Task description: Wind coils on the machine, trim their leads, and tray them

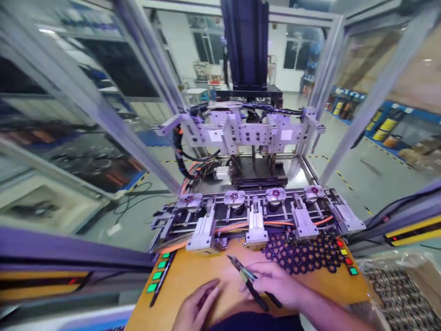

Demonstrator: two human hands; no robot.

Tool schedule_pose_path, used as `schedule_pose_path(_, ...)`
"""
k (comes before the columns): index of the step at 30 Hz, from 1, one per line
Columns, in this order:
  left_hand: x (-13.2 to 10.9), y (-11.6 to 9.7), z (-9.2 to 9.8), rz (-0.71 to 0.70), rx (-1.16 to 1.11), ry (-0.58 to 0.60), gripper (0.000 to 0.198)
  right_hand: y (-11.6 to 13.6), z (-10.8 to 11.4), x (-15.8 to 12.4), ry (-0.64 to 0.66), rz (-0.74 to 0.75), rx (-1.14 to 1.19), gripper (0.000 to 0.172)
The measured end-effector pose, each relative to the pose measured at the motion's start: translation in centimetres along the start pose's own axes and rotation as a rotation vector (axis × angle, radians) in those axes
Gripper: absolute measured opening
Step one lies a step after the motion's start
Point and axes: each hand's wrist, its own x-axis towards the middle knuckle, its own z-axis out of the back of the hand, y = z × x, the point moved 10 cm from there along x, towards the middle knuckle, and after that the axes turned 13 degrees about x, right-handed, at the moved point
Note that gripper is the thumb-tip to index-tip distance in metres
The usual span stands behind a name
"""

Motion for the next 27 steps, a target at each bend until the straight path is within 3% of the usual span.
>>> schedule_pose_path(2,0.3,-1.8,-1.1,-0.056,-0.063,0.063,0.036,-4.7,0.1,2.6,-0.07,-0.012,-0.054,0.051)
schedule_pose_path(5,0.1,-3.5,-2.7,-0.088,-0.101,0.111,0.035,-7.5,0.7,5.0,-0.178,0.02,-0.214,0.052)
schedule_pose_path(10,-0.5,-3.6,-3.3,-0.066,-0.046,0.071,0.038,-5.6,2.9,4.0,-0.384,0.16,-0.626,0.033)
schedule_pose_path(14,-1.0,-3.7,-2.2,-0.12,0.0,0.043,0.04,-4.1,2.9,2.4,-0.407,0.271,-0.905,0.019)
schedule_pose_path(17,-0.6,-3.0,2.3,-0.144,0.088,-0.032,0.043,-2.6,2.3,1.2,-0.348,0.349,-1.055,0.015)
schedule_pose_path(20,1.5,-2.1,10.0,-0.149,0.228,-0.147,0.052,2.0,1.3,-0.4,-0.241,0.477,-1.147,0.017)
schedule_pose_path(22,4.3,-2.1,15.5,-0.159,0.341,-0.22,0.047,6.9,-0.2,-1.0,-0.138,0.589,-1.242,0.018)
schedule_pose_path(24,8.0,-2.9,19.7,-0.189,0.452,-0.257,0.036,11.3,-3.3,-0.2,0.052,0.73,-1.588,0.021)
schedule_pose_path(25,10.0,-3.6,21.0,-0.221,0.501,-0.258,0.03,13.5,-4.0,0.9,0.096,0.75,-1.631,0.018)
schedule_pose_path(27,14.0,-5.1,22.0,-0.301,0.579,-0.222,0.034,17.0,-4.9,4.2,0.126,0.757,-1.677,0.018)
